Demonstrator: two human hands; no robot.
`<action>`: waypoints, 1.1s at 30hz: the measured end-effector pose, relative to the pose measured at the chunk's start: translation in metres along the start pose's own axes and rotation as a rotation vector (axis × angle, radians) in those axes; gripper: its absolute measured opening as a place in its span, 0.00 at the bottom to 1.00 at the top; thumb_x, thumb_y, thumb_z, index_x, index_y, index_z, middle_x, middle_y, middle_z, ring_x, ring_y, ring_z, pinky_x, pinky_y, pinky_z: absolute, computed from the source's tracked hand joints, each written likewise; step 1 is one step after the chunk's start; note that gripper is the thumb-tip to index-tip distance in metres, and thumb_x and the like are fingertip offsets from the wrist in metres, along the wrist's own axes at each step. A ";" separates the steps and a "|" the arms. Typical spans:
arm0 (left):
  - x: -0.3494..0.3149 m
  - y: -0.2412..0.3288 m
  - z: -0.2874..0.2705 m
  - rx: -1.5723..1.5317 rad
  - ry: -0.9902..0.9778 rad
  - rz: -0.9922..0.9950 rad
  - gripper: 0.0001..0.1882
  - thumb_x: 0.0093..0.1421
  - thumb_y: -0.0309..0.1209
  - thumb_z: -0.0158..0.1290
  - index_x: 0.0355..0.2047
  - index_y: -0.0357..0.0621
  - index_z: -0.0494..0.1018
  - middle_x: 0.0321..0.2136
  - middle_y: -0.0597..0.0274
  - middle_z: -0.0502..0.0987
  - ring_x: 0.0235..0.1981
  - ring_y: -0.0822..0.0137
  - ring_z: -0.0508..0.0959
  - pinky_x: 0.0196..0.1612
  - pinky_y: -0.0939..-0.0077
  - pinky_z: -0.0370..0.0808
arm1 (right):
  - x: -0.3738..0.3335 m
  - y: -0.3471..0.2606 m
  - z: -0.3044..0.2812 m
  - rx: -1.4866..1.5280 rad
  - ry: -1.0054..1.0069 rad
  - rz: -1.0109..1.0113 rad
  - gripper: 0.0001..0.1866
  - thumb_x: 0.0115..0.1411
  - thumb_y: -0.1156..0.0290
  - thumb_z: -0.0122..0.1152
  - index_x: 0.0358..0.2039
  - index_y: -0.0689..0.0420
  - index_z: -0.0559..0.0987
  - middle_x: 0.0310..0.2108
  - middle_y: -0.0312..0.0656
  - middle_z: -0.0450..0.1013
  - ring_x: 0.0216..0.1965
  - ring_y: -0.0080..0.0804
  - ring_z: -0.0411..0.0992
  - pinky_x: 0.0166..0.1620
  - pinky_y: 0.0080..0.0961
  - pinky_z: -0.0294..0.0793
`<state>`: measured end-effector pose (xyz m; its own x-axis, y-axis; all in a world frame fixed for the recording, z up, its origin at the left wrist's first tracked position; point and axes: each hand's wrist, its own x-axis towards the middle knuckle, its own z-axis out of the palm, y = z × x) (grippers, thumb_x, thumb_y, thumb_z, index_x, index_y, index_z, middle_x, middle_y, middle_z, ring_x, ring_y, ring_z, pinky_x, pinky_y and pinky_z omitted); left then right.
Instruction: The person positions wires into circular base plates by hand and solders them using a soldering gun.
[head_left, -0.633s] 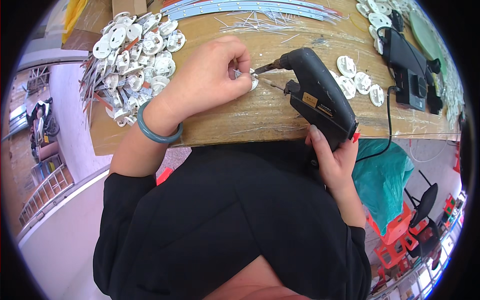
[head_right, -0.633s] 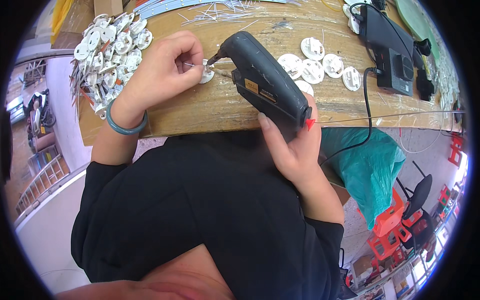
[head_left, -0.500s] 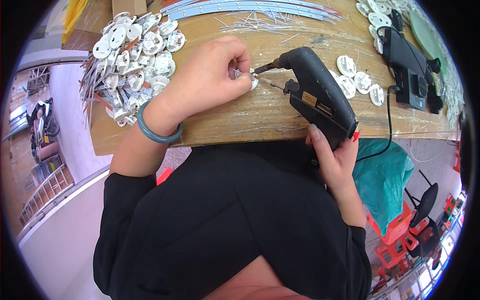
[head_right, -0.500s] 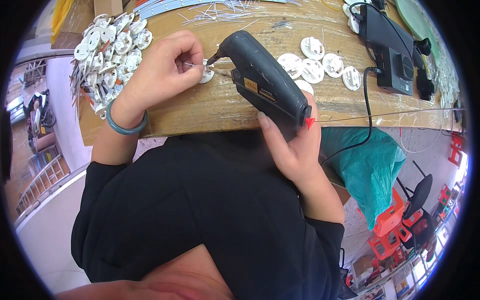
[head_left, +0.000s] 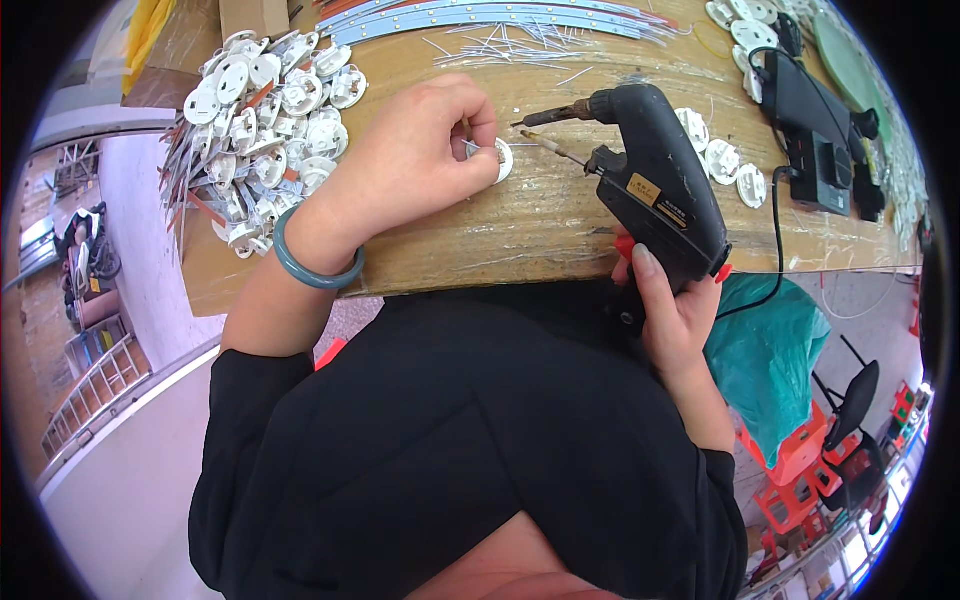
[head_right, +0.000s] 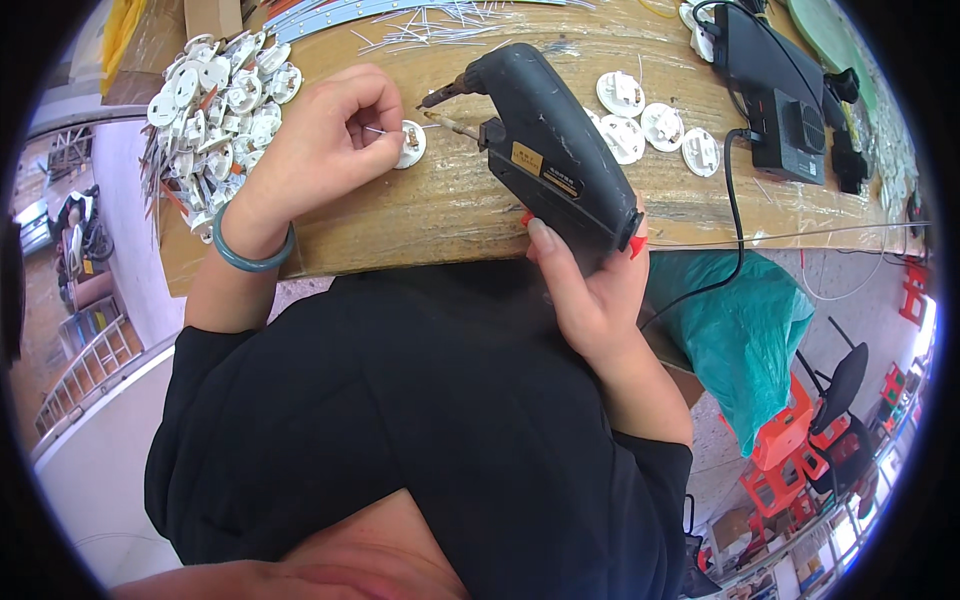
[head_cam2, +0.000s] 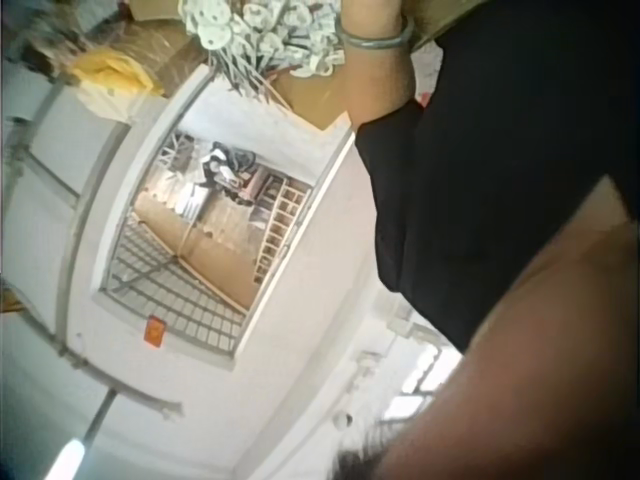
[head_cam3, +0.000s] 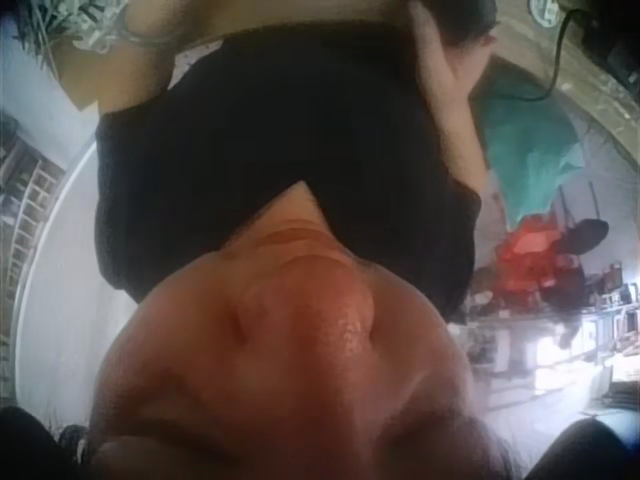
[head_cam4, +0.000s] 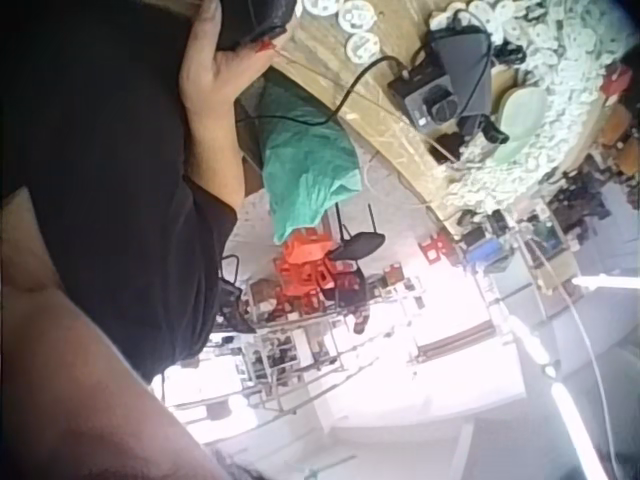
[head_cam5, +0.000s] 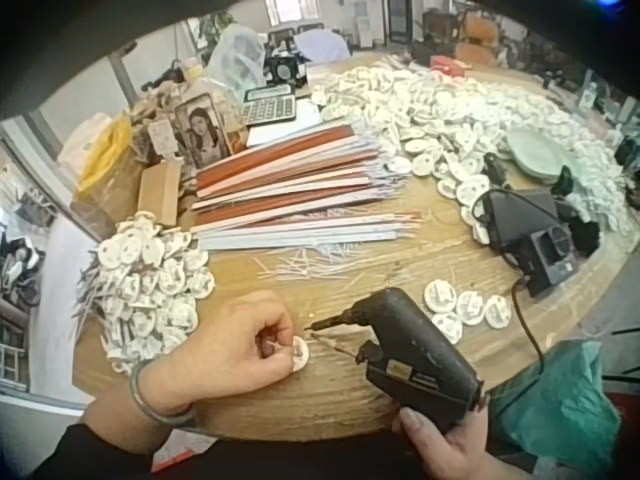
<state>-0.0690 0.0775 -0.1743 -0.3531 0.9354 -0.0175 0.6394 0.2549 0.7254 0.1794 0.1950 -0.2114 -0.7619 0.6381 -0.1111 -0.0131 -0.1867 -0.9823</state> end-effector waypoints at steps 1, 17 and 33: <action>0.000 0.000 0.000 0.000 -0.002 0.002 0.05 0.51 0.23 0.54 0.26 0.37 0.70 0.27 0.65 0.69 0.24 0.77 0.69 0.27 0.82 0.68 | 0.000 0.001 -0.001 0.002 -0.003 0.000 0.22 0.60 0.82 0.58 0.54 0.63 0.64 0.42 0.45 0.74 0.33 0.22 0.72 0.37 0.19 0.74; -0.003 0.002 -0.008 0.036 -0.080 0.043 0.12 0.51 0.24 0.62 0.35 0.39 0.71 0.29 0.67 0.70 0.29 0.76 0.71 0.31 0.82 0.70 | 0.000 -0.001 -0.001 0.008 0.009 -0.026 0.20 0.60 0.82 0.58 0.53 0.65 0.65 0.40 0.44 0.74 0.33 0.22 0.73 0.38 0.20 0.74; -0.016 -0.014 -0.019 -0.250 -0.082 -0.184 0.12 0.56 0.24 0.62 0.41 0.38 0.77 0.39 0.67 0.76 0.38 0.78 0.74 0.39 0.84 0.70 | -0.001 0.004 -0.005 0.004 -0.015 -0.109 0.17 0.64 0.74 0.55 0.52 0.67 0.73 0.44 0.49 0.76 0.34 0.28 0.74 0.38 0.25 0.74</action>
<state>-0.0852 0.0544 -0.1712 -0.3845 0.8984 -0.2121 0.3790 0.3632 0.8511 0.1837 0.1976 -0.2164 -0.7654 0.6435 -0.0011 -0.0993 -0.1197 -0.9878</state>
